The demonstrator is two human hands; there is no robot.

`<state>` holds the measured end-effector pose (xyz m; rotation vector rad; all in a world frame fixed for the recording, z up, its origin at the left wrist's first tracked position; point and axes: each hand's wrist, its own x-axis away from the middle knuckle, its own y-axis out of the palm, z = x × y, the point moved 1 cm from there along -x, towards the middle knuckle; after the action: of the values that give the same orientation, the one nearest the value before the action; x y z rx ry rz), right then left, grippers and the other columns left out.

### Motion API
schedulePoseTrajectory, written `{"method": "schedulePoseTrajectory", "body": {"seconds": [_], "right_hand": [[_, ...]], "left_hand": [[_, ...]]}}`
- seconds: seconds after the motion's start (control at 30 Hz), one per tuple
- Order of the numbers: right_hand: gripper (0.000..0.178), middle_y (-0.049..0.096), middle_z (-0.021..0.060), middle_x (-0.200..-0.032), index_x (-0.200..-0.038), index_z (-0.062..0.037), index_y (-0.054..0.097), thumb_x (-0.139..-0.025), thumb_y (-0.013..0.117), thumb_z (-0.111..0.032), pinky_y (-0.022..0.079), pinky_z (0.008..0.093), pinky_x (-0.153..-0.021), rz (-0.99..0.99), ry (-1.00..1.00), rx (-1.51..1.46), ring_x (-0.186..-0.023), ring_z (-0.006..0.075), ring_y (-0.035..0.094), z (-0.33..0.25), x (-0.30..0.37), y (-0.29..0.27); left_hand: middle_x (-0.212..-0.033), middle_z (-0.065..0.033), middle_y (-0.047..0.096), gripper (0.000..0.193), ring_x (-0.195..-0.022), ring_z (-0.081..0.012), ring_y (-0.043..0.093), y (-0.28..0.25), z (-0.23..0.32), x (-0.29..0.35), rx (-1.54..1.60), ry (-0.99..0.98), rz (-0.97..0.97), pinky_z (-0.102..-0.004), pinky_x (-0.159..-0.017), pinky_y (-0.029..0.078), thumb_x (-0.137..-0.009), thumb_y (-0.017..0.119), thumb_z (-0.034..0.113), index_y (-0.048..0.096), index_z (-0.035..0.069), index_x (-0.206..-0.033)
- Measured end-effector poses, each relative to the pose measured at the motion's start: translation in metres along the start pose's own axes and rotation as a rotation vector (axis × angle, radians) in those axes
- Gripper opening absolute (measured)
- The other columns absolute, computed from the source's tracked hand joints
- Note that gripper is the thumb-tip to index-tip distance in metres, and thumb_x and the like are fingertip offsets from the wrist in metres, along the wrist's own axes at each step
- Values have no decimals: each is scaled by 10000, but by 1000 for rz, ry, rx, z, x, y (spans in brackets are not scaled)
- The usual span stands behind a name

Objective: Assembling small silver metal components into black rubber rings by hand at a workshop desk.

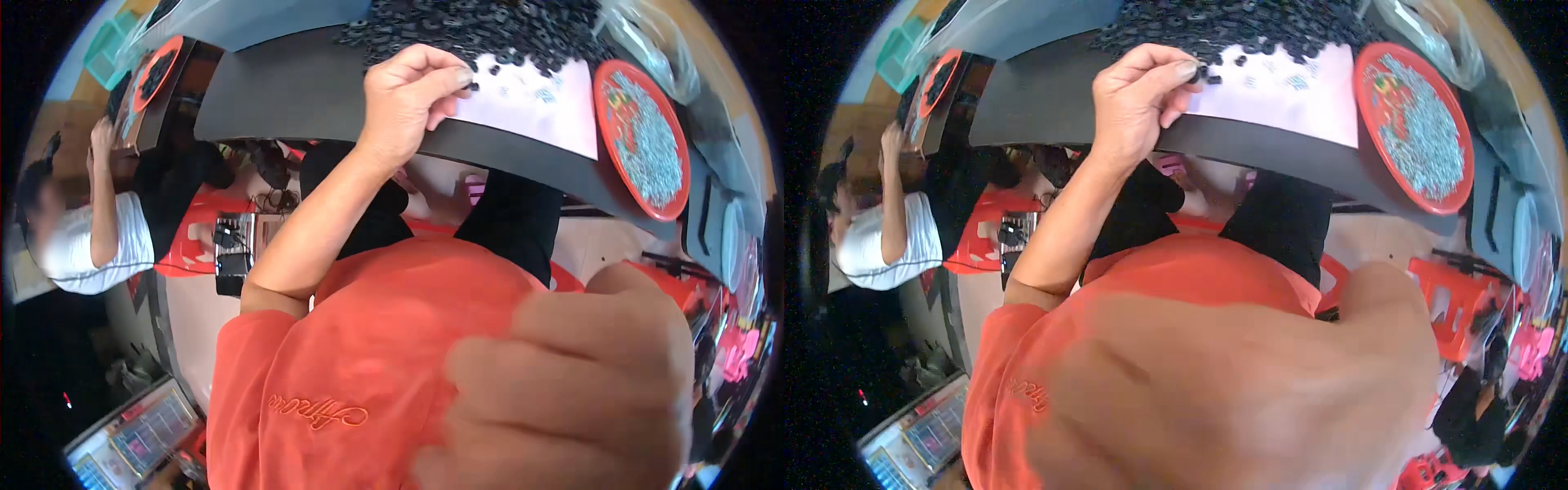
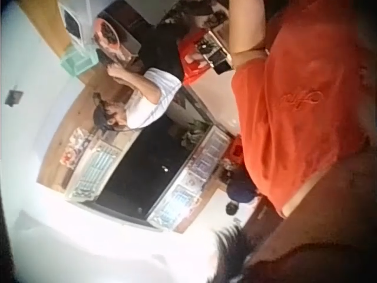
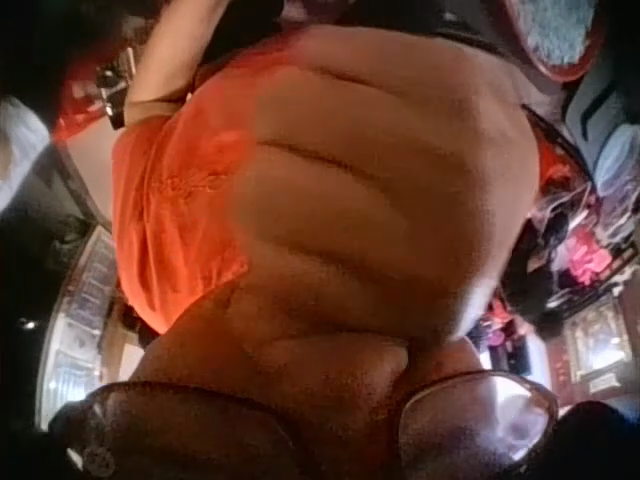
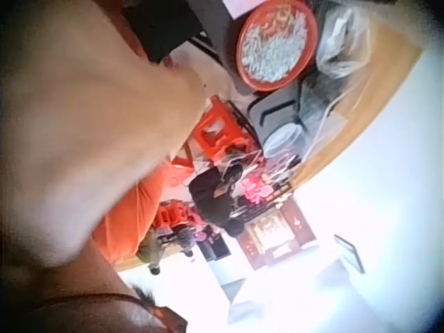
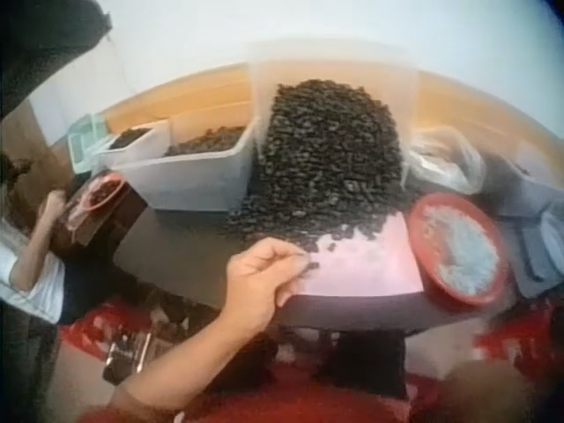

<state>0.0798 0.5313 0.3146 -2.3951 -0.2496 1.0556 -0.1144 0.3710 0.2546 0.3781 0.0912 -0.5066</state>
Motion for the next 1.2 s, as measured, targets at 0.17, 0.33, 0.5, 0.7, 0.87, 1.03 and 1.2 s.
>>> {"method": "schedulePoseTrajectory", "body": {"seconds": [0.17, 0.33, 0.5, 0.7, 0.87, 1.03, 1.2], "right_hand": [[239, 595, 30, -927, -1047, -47, 618, -824, 558, -106, 473, 291, -705, -22, 17, 269, -899, 137, 580, -22, -8, 36], [247, 594, 30, -993, -1060, -57, 604, -831, 524, -102, 471, 315, -723, -37, 107, 564, -974, 128, 572, -10, -33, 80], [115, 592, 92, -755, -876, -25, 646, -764, 651, -48, 470, 330, -598, 67, 299, 698, -684, 266, 604, 78, -69, 0], [110, 616, 63, -835, -821, -113, 695, -726, 705, -169, 466, 394, -709, -66, 153, 1040, -825, 256, 603, 122, -55, 1], [100, 617, 58, -864, -829, -130, 705, -743, 680, -176, 443, 407, -732, -117, 176, 1135, -870, 246, 593, 133, -54, 8], [92, 616, 55, -876, -829, -128, 704, -766, 638, -121, 436, 396, -745, -68, 156, 1086, -872, 243, 590, 140, -54, 11], [98, 618, 78, -841, -855, -87, 699, -801, 630, -130, 459, 413, -718, 83, 204, 817, -831, 274, 612, 141, -60, 2]], "left_hand": [[-729, -108, 662, 97, -508, -67, 542, -4, -4, 0, 99, -30, 17, -174, -409, 362, -847, 652, 50, 654, -25, -909], [-763, -102, 657, 147, -544, -53, 525, -3, 1, 0, 75, 3, 70, -164, -424, 363, -882, 627, 59, 650, -35, -993], [-756, -56, 640, 154, -555, -42, 520, -2, -2, 0, 12, -11, 67, -162, -429, 359, -865, 661, 68, 650, -22, -989], [-780, -46, 645, 164, -560, -30, 499, 3, -3, 2, -98, -4, 5, -155, -446, 338, -877, 647, 61, 655, -4, -1027], [-758, 5, 628, 128, -611, -33, 511, 1, -4, 2, -87, 10, -16, -168, -529, 392, -842, 689, 67, 674, 21, -961], [-764, 7, 629, 134, -618, -40, 515, 1, -4, 2, -149, 3, -1, -172, -545, 404, -834, 693, 54, 670, 14, -959], [-763, -3, 632, 139, -607, -34, 509, 3, -6, 1, -174, 9, -5, -169, -503, 375, -837, 691, 59, 669, 16, -967]]}}
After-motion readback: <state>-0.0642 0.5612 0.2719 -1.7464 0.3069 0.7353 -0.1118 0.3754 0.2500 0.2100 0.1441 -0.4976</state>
